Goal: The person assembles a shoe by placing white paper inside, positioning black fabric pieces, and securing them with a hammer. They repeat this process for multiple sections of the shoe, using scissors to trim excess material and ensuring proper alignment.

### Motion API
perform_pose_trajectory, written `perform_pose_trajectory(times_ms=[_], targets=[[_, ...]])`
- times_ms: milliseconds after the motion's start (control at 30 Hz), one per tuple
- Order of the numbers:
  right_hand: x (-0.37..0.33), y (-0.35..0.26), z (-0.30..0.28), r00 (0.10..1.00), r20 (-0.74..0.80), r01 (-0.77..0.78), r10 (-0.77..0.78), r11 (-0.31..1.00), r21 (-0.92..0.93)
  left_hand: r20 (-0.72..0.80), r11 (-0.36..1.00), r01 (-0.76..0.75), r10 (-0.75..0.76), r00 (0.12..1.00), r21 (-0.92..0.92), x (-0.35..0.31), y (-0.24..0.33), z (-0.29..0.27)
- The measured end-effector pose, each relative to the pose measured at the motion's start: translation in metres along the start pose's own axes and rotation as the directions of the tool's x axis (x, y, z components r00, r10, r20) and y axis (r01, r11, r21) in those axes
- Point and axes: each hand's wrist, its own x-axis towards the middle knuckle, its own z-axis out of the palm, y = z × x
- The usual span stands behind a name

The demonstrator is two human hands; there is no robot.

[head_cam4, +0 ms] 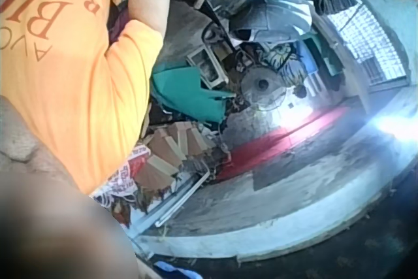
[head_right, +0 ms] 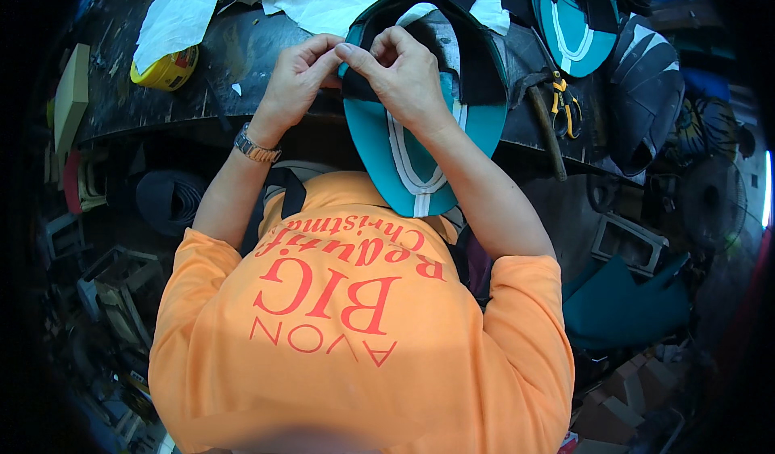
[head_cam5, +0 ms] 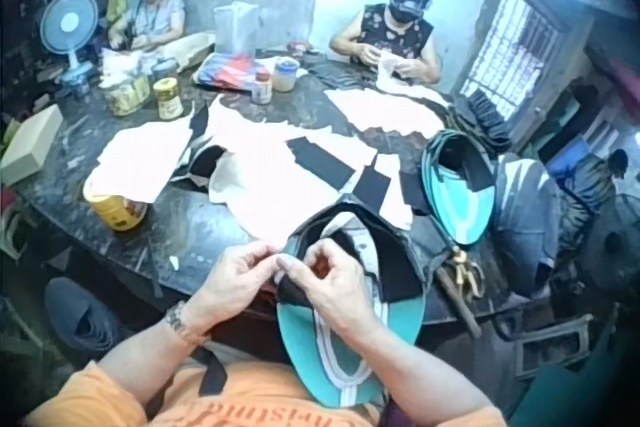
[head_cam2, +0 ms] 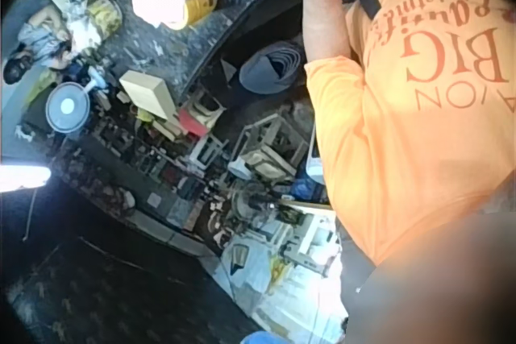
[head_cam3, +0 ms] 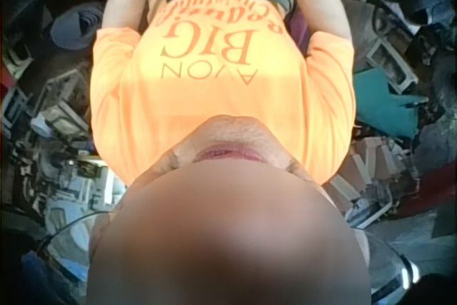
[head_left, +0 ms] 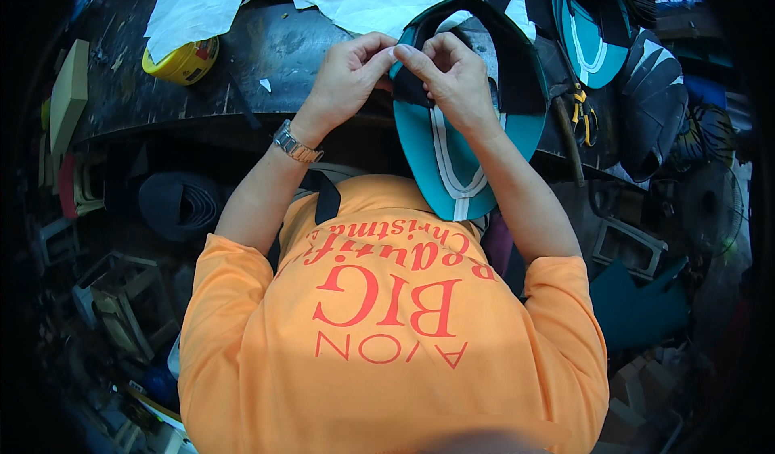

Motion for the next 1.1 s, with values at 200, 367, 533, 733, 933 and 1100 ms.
perform_pose_trajectory(times_ms=[200,367,533,733,933,1100], targets=[[-0.004,0.002,0.001,0.998,0.000,0.064,-0.064,0.998,-0.017,-0.023,0.996,0.002,-0.004,1.000,-0.088,-0.014,-0.003,0.008],[-0.009,0.010,-0.002,0.995,0.069,0.066,-0.066,0.998,-0.009,-0.054,0.998,-0.017,0.021,0.998,0.068,-0.021,0.004,0.012],[-0.014,0.019,-0.017,0.986,0.165,-0.030,0.025,0.999,0.029,0.041,0.955,0.124,-0.140,0.989,0.268,-0.020,0.004,0.008],[-0.016,0.027,-0.028,0.967,0.087,-0.246,0.238,0.799,0.548,0.024,0.953,0.107,-0.118,0.993,0.283,-0.023,-0.005,0.010],[-0.029,0.004,-0.022,0.996,0.011,-0.087,0.087,0.996,-0.027,0.035,0.936,0.141,-0.161,0.986,0.322,-0.032,0.003,0.022],[-0.031,-0.019,-0.019,0.998,0.030,0.058,-0.050,0.922,-0.383,0.036,0.784,0.016,-0.049,0.998,0.620,-0.024,0.011,0.032]])
